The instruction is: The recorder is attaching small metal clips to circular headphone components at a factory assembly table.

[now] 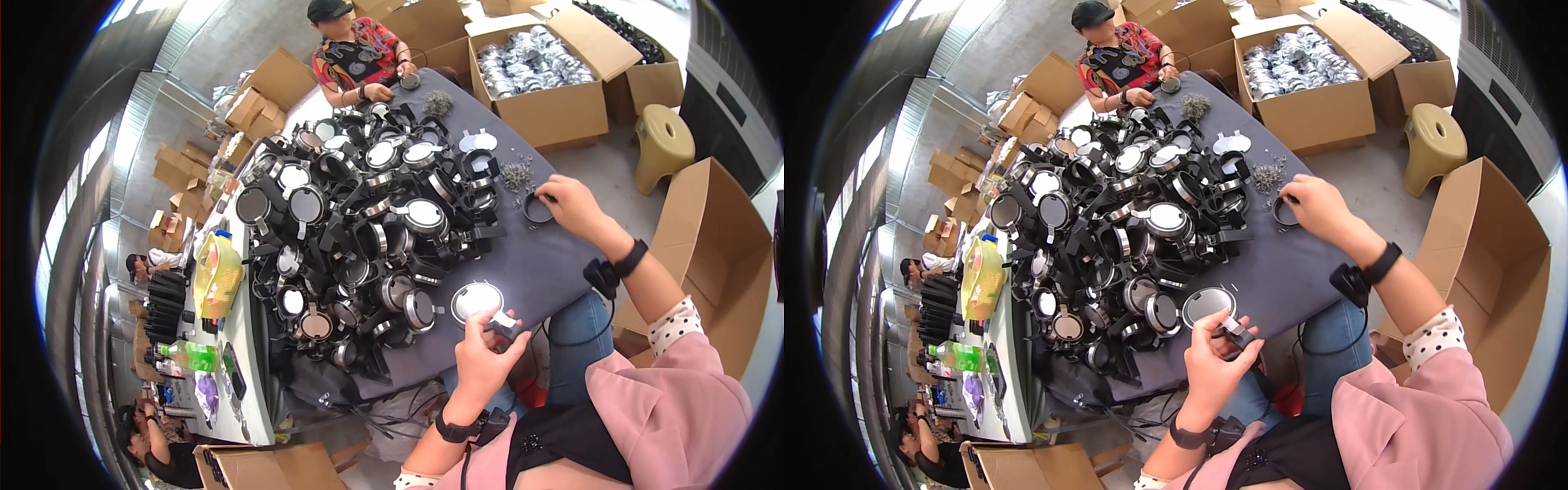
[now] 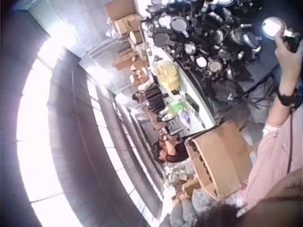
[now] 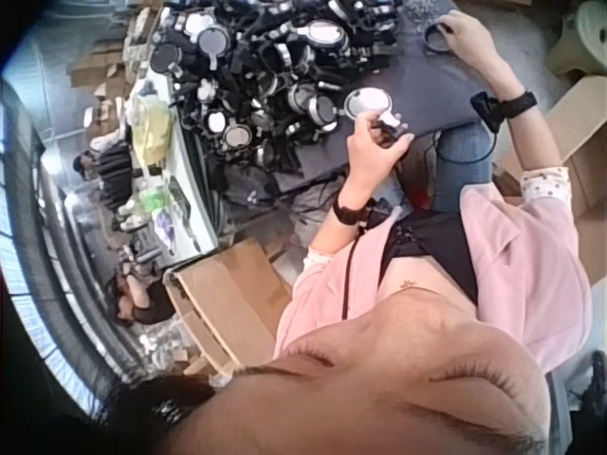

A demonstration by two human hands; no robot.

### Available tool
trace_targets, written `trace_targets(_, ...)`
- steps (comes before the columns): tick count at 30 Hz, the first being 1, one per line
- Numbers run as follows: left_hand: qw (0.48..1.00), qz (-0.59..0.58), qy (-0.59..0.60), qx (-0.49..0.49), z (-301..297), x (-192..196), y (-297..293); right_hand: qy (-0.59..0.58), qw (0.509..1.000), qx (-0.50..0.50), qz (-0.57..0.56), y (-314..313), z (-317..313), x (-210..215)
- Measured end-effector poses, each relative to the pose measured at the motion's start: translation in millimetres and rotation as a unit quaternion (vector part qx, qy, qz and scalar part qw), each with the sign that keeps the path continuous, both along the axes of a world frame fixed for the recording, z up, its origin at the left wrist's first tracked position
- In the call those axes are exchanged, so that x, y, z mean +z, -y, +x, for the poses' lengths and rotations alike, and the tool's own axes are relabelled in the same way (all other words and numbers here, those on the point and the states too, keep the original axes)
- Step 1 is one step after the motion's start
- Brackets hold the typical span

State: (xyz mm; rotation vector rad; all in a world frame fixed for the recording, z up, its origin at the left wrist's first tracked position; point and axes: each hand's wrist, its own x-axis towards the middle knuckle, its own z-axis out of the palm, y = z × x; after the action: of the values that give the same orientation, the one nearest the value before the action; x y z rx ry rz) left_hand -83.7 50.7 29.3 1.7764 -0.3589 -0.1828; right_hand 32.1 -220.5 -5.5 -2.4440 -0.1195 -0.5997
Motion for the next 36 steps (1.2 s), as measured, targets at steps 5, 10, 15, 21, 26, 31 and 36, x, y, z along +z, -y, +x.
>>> trace_targets(5,1.0,0.015,-0.01,0.013,4.7,-7.7,-10.5,-0.103,0.985,0.021,-0.134,-6.4,24.5,-18.3)
trace_targets(10,0.999,0.025,-0.034,0.012,11.0,-12.9,-14.5,-0.177,0.945,0.089,-0.261,-26.2,22.0,-36.9)
trace_targets(15,0.999,0.022,-0.024,0.003,12.3,-13.7,-12.3,-0.141,0.947,0.131,-0.256,-22.1,20.2,-34.7)
trace_targets(21,0.999,0.037,-0.027,-0.004,8.8,-6.0,-7.4,-0.272,0.885,0.176,0.334,-19.5,-3.6,22.3)
trace_targets(26,0.999,0.022,-0.023,-0.012,3.0,1.5,-0.7,-0.245,0.794,0.268,0.488,-30.5,-37.5,40.4)
trace_targets(31,0.997,-0.01,-0.076,-0.019,0.4,24.4,2.3,-0.247,0.767,0.287,0.517,-38.2,-69.6,63.3)
trace_targets(36,0.988,-0.094,-0.119,-0.027,-1.1,43.2,9.5,-0.196,0.83,0.298,0.429,-39.4,-92.6,86.5)
